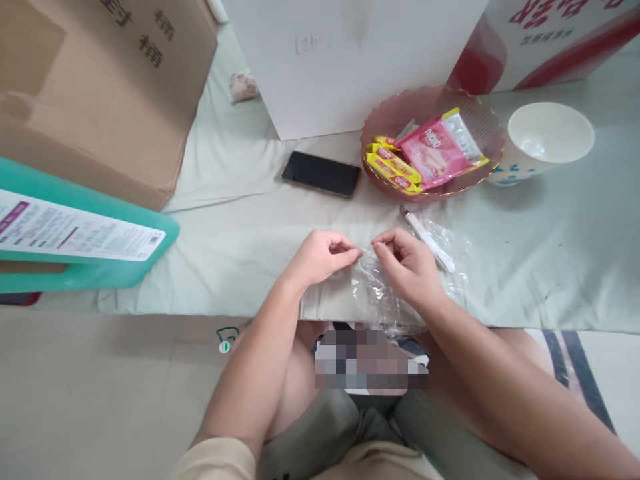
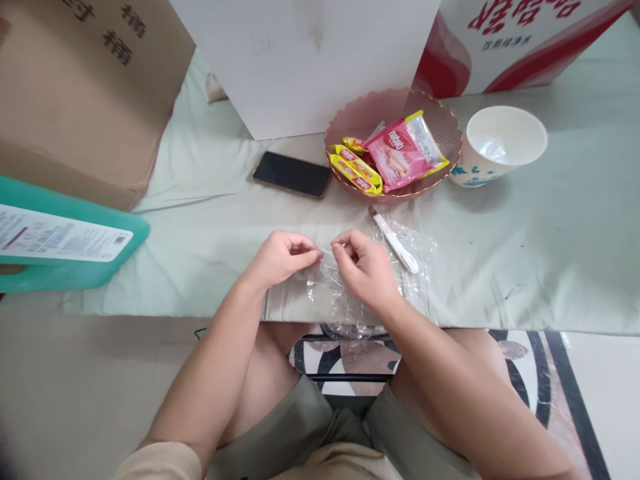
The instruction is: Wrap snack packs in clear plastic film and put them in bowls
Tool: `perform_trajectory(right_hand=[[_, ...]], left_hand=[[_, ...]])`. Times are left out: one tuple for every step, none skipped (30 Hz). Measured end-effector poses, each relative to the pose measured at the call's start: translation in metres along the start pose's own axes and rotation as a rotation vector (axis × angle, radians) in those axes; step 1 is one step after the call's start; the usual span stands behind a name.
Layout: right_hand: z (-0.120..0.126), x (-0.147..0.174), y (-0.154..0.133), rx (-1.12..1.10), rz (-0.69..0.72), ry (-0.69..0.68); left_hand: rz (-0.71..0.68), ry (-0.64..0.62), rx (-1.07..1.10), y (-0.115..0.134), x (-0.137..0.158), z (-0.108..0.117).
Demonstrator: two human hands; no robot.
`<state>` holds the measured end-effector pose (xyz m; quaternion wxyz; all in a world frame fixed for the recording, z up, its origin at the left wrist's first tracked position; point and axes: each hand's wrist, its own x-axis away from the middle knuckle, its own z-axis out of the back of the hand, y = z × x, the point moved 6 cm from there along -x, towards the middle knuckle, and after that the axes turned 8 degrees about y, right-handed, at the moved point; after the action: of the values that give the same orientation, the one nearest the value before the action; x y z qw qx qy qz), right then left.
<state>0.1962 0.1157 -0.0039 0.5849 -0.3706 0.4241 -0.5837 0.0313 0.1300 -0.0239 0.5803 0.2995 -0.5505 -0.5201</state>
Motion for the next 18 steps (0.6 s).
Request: perform_trajectory(right_hand=[[0.0,-0.0005,0.0002,0.002,-0.001,-0.002],[-0.0002,-0.0009,0.0007,0.002,-0.002,-0.007],[-0.0006,-0.0013,0.0012,0.001,-0.004,-0.015],[-0.0012,-0.0017,0.0018,0.0,-0.006,-0.025],[-0.0019,-0.0019,0.0024,-0.001,-0.006,-0.033],[-0.0025,-0.0019,0.0028,0.0,-0.006,-0.04],[-0.0029,-0.0019,0.0031,0.002,-0.004,-0.044],[-0.0033,-0.0018,0.0032,0.005,-0.002,-0.048],[-0.0035,-0.0015,0.0031,0.009,0.001,-0.052],[-0.0035,-0.0013,0.0028,0.014,0.005,-0.055],[-0.0034,-0.001,0.0023,0.018,0.009,-0.057],[-0.0032,-0.0008,0.0017,0.019,0.014,-0.06],[-0.0029,-0.0007,0.001,0.019,0.018,-0.063],[-0.0027,-0.0008,0.0004,0.016,0.022,-0.067],[-0.0026,-0.0009,-0.0002,0.011,0.025,-0.07],[-0.0024,-0.0011,-0.0006,0.008,0.027,-0.068],[-0.0022,-0.0014,-0.0008,0.009,0.028,-0.063],[-0.0018,-0.0016,-0.0009,0.017,0.029,-0.052]], left_hand=[[-0.004,-0.011,-0.007,-0.0001,0.0001,0.0008],[-0.006,-0.022,-0.01,-0.0001,0.0002,0.0018],[-0.005,-0.03,-0.015,-0.0001,0.0002,0.003],[-0.002,-0.035,-0.023,-0.0002,0.0001,0.0043],[0.002,-0.036,-0.032,-0.0002,0.0,0.0054],[0.004,-0.04,-0.038,0.0,-0.0002,0.006],[0.004,-0.045,-0.04,0.0003,-0.0004,0.0061],[0.004,-0.052,-0.037,0.0005,-0.0006,0.0059],[0.005,-0.059,-0.031,0.0006,-0.0008,0.0055],[0.007,-0.063,-0.023,0.0003,-0.0009,0.0053],[0.014,-0.067,-0.016,-0.0003,-0.0011,0.005],[0.022,-0.068,-0.007,-0.0012,-0.0012,0.005],[0.032,-0.066,0.004,-0.0021,-0.0013,0.0051],[0.039,-0.065,0.014,-0.0026,-0.0014,0.0053],[0.042,-0.063,0.023,-0.0028,-0.0015,0.0054],[0.039,-0.062,0.025,-0.0024,-0.0018,0.0054],[0.03,-0.061,0.018,-0.0014,-0.0022,0.0051],[0.016,-0.06,0.004,-0.0001,-0.0028,0.0044]])
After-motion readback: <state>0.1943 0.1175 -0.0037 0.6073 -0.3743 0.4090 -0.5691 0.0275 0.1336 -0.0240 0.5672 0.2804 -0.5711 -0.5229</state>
